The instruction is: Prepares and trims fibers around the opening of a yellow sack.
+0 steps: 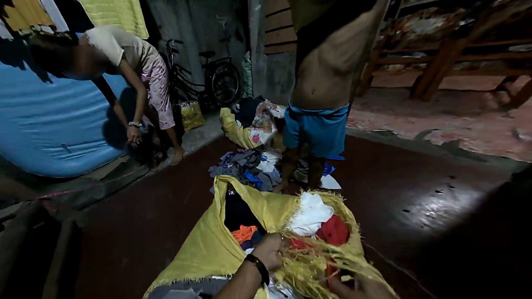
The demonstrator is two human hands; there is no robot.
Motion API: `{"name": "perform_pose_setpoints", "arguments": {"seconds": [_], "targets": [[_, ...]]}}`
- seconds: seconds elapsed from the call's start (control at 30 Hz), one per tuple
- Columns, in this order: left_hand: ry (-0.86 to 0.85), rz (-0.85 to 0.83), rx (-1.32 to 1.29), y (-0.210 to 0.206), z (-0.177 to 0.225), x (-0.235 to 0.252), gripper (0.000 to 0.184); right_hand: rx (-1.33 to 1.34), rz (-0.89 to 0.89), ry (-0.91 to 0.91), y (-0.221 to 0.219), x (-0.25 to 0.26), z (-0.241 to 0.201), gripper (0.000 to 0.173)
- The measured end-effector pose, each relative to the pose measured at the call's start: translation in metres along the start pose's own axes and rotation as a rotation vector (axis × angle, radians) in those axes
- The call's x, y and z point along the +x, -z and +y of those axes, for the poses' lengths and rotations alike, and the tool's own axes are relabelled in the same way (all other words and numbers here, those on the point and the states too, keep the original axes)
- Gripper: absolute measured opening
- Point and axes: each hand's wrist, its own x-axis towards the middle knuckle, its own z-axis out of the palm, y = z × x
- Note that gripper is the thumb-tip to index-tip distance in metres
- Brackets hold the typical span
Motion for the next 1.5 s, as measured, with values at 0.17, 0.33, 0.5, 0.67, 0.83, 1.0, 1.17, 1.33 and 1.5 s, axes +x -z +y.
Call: {"name": "perform_pose_setpoints", "arguments": {"seconds": [0.17, 0.33, 0.5, 0.67, 0.83, 1.0, 1.17, 1.33, 1.5], "targets": [[-0.055, -0.011, -0.242, -0.002, 0.021, -0.023, 0.014, 0.117, 0.419, -0.060, 0.007, 0.038, 0.034, 0.059], [-0.183, 0.070, 0.256, 0.021, 0.066, -0.031, 0.014, -0.028, -0.259, 0.100, 0.055, 0.041, 0.055, 0.047], [-0.259, 0.142, 1.324, 0.031, 0.115, -0.054, 0.034, 0.089, -0.515, 0.261, 0.078, 0.025, 0.050, 0.048], [-0.186, 0.117, 1.451, 0.047, 0.141, -0.063, 0.035, 0.327, -0.492, 0.412, 0.099, 0.028, 0.060, 0.051], [-0.154, 0.151, 1.447, 0.063, 0.157, -0.066, 0.031, 0.483, -0.565, 0.415, 0.122, 0.028, 0.078, 0.050], [-0.114, 0.233, 1.302, 0.092, 0.176, -0.075, 0.026, -0.307, -0.435, 0.092, 0.103, 0.010, 0.069, 0.036], [-0.197, 0.310, 1.241, 0.112, 0.195, -0.099, 0.030, -0.661, -0.047, -0.196, 0.098, 0.033, 0.109, 0.040], [-0.306, 0.373, 1.273, 0.114, 0.193, -0.144, 0.029, -0.620, 0.301, -0.103, 0.065, 0.067, 0.106, 0.042], [-0.466, 0.402, 1.226, 0.118, 0.188, -0.172, 0.023, -0.521, 0.446, 0.122, 0.010, 0.094, 0.059, 0.061]]}}
